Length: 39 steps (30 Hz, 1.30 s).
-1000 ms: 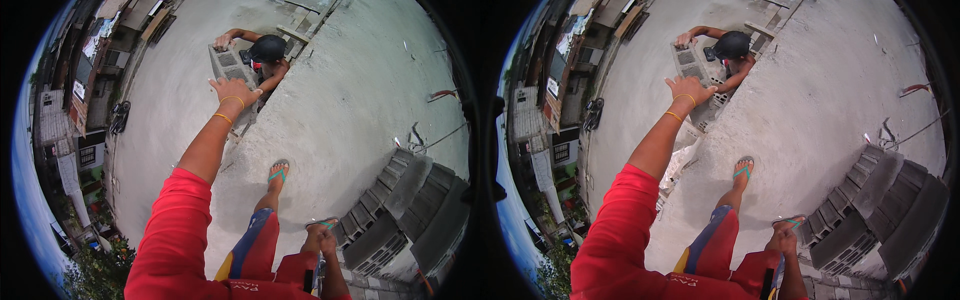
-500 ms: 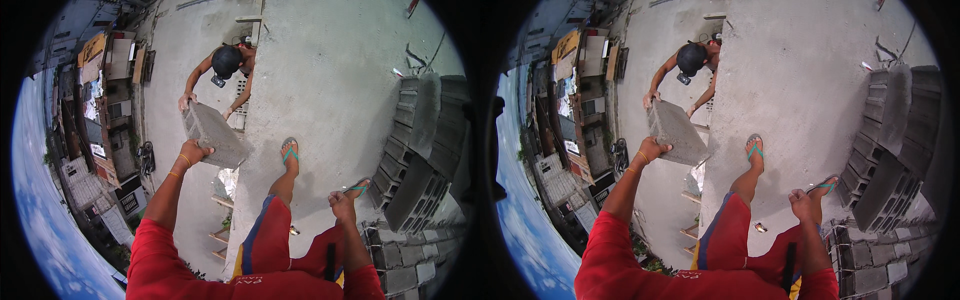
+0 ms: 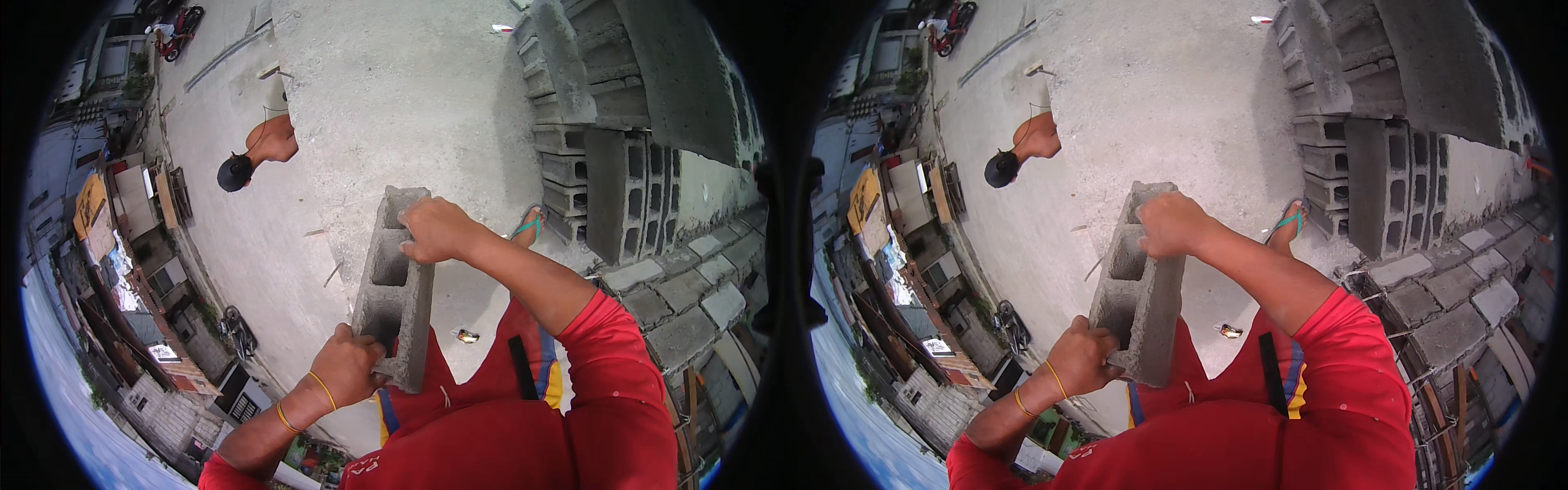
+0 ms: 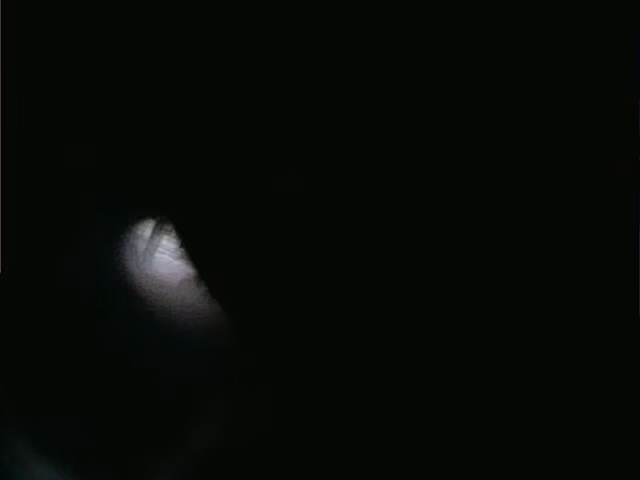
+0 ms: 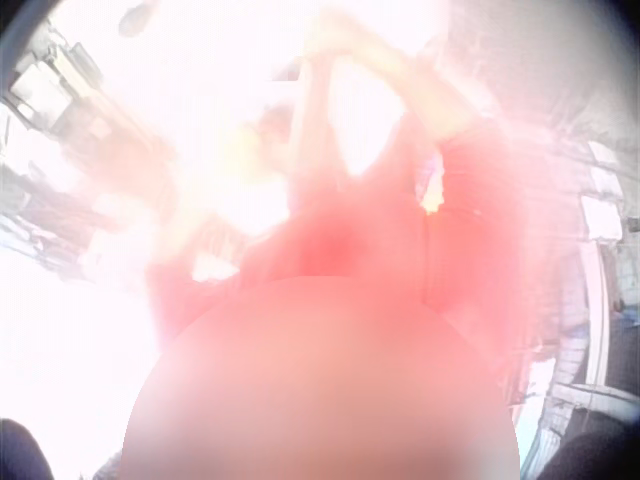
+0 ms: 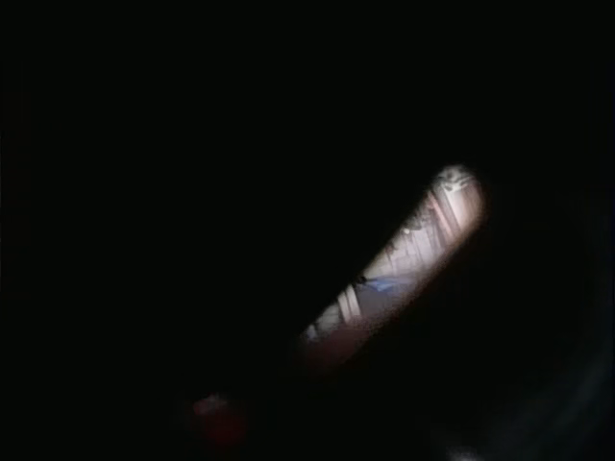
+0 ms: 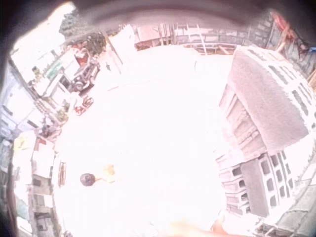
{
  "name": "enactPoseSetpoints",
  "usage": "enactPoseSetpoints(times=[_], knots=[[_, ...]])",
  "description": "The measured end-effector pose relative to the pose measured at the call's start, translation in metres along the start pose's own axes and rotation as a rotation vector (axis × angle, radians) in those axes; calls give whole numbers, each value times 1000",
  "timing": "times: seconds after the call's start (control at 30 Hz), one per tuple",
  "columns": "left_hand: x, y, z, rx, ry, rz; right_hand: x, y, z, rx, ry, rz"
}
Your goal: The person repeatedly picks up concrete hollow blocks from a pile and stacks them on a growing stack on the rooftop. The person also carries two blocks at once and places them on a partially built wall.
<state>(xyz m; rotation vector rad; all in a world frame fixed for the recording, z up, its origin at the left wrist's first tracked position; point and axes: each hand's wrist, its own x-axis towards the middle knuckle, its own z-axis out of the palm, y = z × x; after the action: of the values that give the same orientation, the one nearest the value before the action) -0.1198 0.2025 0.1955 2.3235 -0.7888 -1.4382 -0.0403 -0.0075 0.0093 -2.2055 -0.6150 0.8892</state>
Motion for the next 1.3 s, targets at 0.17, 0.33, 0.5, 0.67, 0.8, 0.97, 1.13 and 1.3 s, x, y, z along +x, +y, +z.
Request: enactPoseSetpoints(times=[0.17,0.33,0.5,0.67,0.8,0.97,1.13,1.3], knots=[[60,115,-19,316,-151,282,-153,75,-65,39,-40,268],[124,196,-41,751,-129,564,-268,149,-56,344,-76,515],[218,229,-53,1144,-431,725,-338,173,20,602,380,824],[367,248,-74,1511,-555,870,-351,195,57,890,638,1275],[441,252,-82,1429,-160,879,-342,224,58,1010,843,1496],[451,210,-11,-44,109,17,-324,281,54,1047,996,1698],[518,211,73,-870,-19,-411,-304,315,70,999,1010,1721],[585,230,74,-1124,23,-599,-285,325,74,976,1056,1697]])
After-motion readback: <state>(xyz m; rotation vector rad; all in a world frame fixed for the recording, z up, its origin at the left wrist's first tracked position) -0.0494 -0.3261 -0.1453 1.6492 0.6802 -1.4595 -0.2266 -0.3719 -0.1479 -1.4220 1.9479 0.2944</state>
